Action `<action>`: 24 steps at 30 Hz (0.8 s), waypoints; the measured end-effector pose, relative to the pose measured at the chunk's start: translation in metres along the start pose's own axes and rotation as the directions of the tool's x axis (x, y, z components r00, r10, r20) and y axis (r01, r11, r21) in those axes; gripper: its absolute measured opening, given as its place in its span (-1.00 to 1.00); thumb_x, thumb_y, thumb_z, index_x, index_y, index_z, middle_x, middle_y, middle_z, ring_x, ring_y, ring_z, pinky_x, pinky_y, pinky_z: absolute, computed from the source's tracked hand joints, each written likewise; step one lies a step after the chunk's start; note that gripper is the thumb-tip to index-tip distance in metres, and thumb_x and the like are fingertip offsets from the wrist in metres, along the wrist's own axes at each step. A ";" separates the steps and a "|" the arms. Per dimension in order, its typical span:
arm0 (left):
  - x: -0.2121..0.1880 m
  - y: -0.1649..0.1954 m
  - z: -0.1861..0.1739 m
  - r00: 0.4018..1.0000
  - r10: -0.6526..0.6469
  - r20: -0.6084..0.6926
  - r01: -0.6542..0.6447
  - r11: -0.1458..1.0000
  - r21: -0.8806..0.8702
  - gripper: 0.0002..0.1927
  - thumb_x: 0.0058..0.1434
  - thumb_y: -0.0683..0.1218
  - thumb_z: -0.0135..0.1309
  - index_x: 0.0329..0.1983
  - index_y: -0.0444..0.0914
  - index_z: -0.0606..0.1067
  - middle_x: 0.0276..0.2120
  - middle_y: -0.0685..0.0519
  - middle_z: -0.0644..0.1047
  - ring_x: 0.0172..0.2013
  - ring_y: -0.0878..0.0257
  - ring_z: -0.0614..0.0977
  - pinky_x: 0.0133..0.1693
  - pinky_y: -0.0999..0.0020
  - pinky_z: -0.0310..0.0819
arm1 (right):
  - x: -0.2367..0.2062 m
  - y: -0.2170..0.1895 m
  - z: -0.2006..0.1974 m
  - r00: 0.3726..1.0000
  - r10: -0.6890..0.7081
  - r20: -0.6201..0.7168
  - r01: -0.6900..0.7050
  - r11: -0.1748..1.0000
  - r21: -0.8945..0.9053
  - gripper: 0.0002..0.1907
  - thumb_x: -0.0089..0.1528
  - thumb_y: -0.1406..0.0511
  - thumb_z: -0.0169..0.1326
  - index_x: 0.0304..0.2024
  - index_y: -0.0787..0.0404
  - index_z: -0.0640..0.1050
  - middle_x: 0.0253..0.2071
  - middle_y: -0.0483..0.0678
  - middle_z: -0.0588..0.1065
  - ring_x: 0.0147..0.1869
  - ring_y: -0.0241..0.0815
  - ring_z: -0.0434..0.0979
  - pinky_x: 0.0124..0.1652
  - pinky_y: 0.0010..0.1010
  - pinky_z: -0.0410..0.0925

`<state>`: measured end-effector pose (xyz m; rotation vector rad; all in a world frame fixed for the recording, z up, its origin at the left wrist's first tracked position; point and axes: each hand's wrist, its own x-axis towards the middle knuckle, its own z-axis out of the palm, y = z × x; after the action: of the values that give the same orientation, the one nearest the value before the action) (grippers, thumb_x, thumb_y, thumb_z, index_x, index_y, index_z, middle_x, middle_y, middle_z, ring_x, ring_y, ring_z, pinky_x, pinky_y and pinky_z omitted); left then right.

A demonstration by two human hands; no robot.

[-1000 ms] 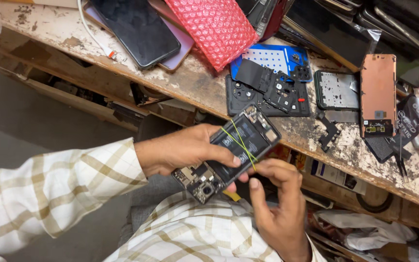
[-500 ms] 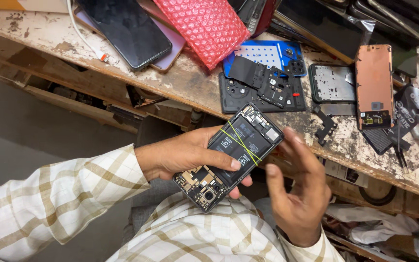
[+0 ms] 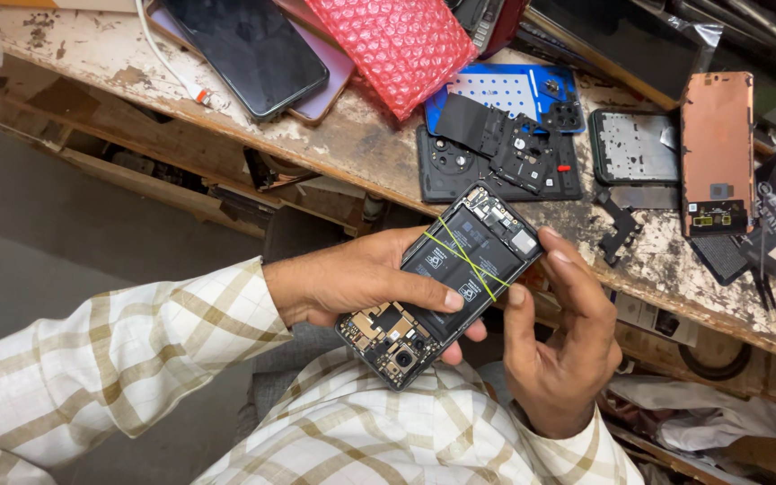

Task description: The person peels a plastic film from a screen assembly, aligns the screen into a phone chassis, and secures it by wrapping a rubber band around the device.

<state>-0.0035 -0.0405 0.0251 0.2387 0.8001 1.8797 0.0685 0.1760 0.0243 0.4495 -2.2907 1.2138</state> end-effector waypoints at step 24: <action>0.022 -0.044 0.014 0.776 0.526 -0.348 -0.525 0.844 0.106 -0.44 0.44 0.01 -0.01 0.42 -0.28 0.22 0.23 -0.07 0.41 0.21 0.18 0.44 0.23 0.23 0.35 | -0.001 0.015 0.000 0.795 0.571 0.206 -0.541 0.514 0.665 -0.60 0.21 0.58 0.12 0.11 0.42 0.45 -0.01 0.06 0.55 -0.04 -0.26 0.60 -0.03 -0.47 0.46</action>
<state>0.0266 -0.0048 0.0038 0.1187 1.0669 2.5061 0.0619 0.1839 0.0136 -0.1213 -1.8889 2.4283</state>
